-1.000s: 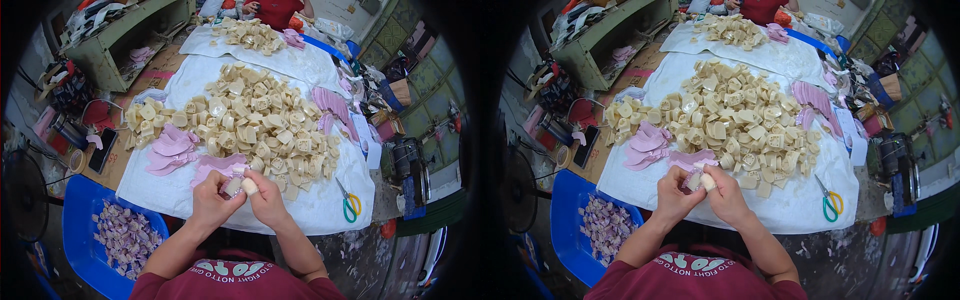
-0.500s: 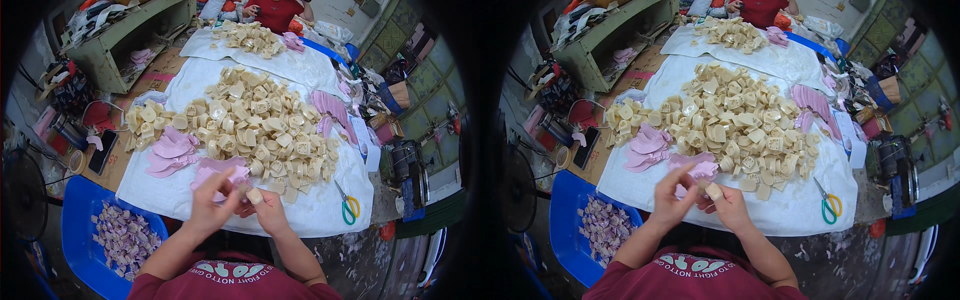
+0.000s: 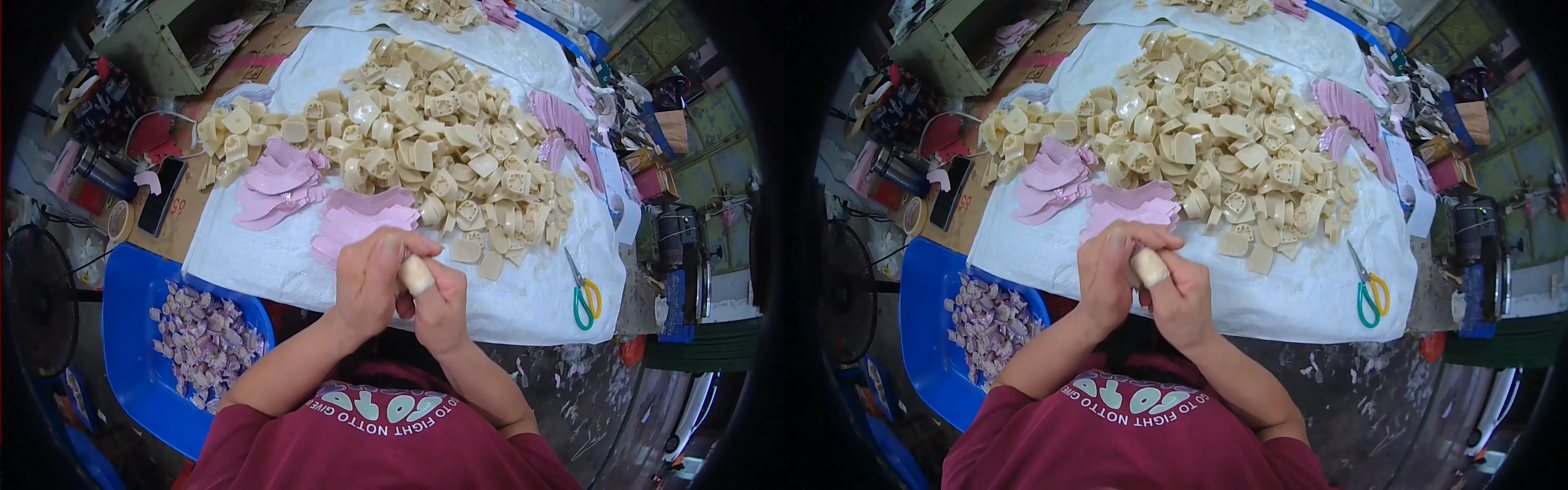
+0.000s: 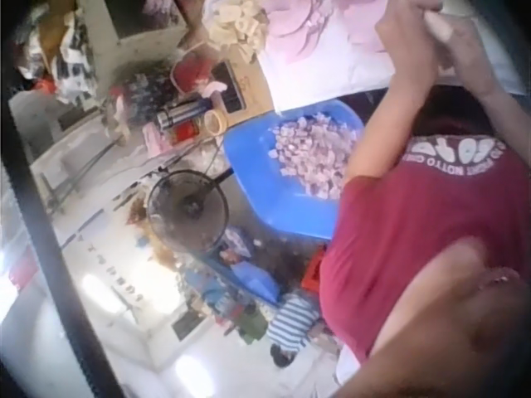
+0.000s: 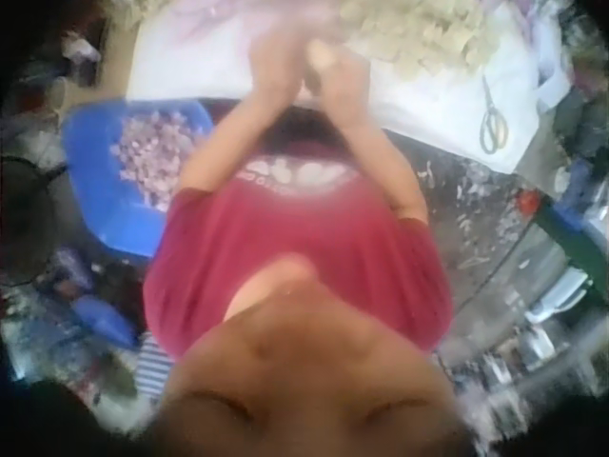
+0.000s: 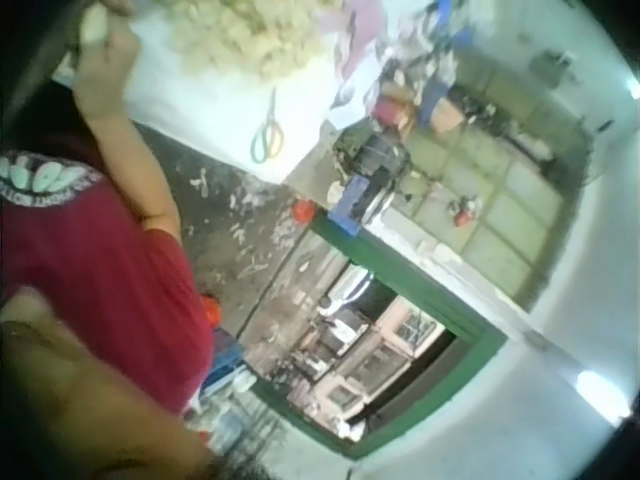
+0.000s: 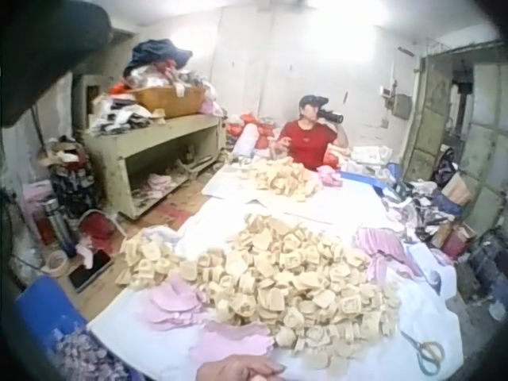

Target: The person repeatedly picks up pink foam pieces and beige plastic clips, inserts the foam into the clips, and places the assembled units into a blue bin. The process is continuous and repetitive, with the person handling items one at a time.

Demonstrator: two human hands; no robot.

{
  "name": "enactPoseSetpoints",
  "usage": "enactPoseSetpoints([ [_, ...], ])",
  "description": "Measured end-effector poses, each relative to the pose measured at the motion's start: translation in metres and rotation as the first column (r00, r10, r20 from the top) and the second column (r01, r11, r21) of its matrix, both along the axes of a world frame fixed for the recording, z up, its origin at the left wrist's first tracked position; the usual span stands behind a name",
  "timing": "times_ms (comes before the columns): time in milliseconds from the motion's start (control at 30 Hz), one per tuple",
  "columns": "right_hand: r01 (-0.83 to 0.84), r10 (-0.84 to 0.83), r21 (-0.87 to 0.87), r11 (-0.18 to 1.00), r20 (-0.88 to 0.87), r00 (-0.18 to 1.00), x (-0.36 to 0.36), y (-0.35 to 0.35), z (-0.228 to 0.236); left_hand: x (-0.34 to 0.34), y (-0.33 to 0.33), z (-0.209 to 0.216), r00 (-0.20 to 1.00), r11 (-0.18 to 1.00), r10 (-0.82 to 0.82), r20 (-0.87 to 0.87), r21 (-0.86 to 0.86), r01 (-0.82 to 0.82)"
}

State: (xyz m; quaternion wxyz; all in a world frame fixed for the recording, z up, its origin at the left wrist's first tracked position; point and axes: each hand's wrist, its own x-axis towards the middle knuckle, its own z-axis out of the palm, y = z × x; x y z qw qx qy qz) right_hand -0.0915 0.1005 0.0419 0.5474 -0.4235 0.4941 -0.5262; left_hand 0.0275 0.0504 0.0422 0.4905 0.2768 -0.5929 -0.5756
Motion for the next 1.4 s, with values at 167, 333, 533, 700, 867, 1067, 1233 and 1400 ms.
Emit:
enactPoseSetpoints([
  [167,-0.021,0.021,-0.003,1.000,0.245,0.969,0.010,0.000,-0.015,0.001,-0.009,0.000,0.961,0.944,-0.123,-0.247,0.269,0.190],
  [333,-0.060,0.060,0.001,0.998,0.073,0.995,0.013,-0.001,-0.018,0.005,-0.008,-0.011,0.881,0.870,-0.050,-0.471,0.413,0.270],
  [533,-0.173,0.134,0.127,0.977,0.267,0.954,0.026,-0.006,-0.016,0.020,-0.013,-0.014,0.708,0.724,0.128,-0.695,0.553,0.412],
  [700,-0.139,0.130,0.066,0.988,0.130,0.983,0.039,-0.006,-0.010,0.034,-0.014,-0.025,0.788,0.769,0.061,-0.613,0.532,0.354],
  [867,-0.178,0.155,0.090,0.980,0.214,0.964,0.023,-0.007,-0.016,0.030,-0.006,0.007,0.814,0.717,0.099,-0.572,0.608,0.341],
  [1067,-0.278,0.302,0.184,0.943,-0.118,0.946,0.015,0.020,-0.013,0.077,-0.016,-0.026,0.886,0.829,0.166,-0.433,0.548,0.112],
  [1233,-0.221,0.304,0.629,0.745,-0.026,0.952,-0.084,0.115,-0.025,0.198,-0.001,-0.065,0.548,0.709,0.592,0.591,-0.057,-0.703],
  [1400,0.161,-0.123,0.962,0.223,-0.136,0.983,-0.145,0.260,-0.131,0.302,0.084,-0.115,-0.087,0.560,0.494,0.865,-0.393,-0.729],
])
